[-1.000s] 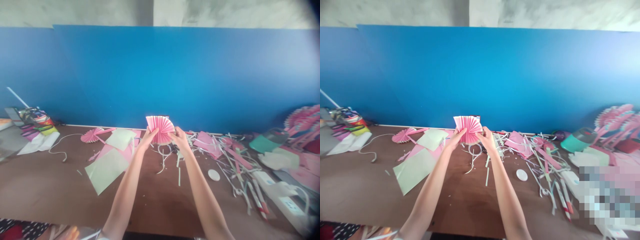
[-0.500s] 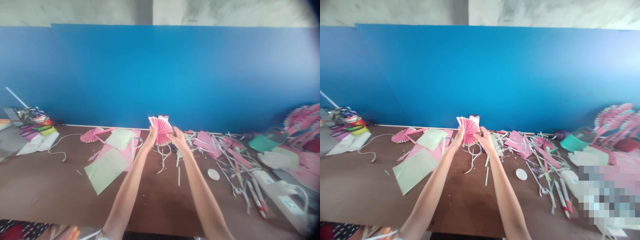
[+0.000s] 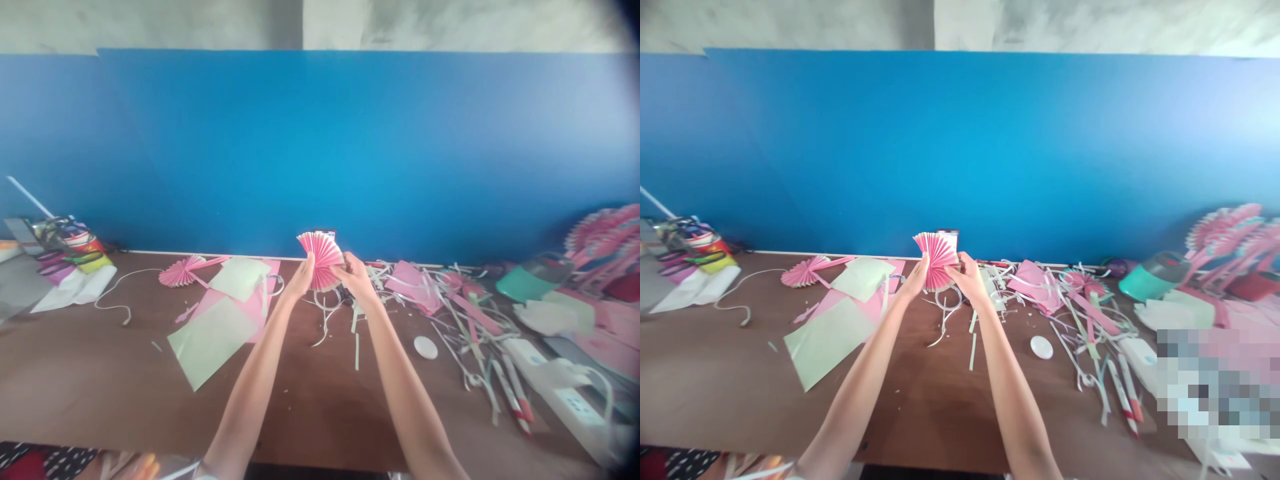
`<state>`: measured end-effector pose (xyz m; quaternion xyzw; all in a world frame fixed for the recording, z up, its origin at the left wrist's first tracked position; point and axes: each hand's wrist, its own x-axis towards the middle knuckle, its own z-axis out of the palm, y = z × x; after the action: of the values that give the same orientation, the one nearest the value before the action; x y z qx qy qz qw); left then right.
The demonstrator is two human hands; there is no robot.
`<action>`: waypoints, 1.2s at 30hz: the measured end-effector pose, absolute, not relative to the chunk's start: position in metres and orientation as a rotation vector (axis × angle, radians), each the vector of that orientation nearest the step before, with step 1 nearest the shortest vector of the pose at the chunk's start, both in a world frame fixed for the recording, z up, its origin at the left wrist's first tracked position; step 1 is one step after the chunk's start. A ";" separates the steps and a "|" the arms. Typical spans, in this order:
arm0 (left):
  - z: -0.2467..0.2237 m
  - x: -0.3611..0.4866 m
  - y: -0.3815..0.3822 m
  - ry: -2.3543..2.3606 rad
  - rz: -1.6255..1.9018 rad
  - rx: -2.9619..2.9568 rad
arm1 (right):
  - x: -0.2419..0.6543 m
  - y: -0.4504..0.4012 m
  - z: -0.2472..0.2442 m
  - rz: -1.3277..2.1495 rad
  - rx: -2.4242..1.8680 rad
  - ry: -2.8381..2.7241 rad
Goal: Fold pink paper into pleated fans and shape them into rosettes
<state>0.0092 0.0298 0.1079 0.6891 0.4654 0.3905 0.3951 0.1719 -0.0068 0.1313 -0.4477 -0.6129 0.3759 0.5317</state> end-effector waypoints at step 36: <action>0.115 0.004 0.031 0.979 0.771 2.017 | 0.184 0.007 0.116 0.746 -1.189 -1.407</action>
<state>0.0039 0.0315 0.1145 0.7884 0.3827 0.3014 0.3757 0.1837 0.0072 0.1162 -0.5013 -0.5932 0.3144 0.5459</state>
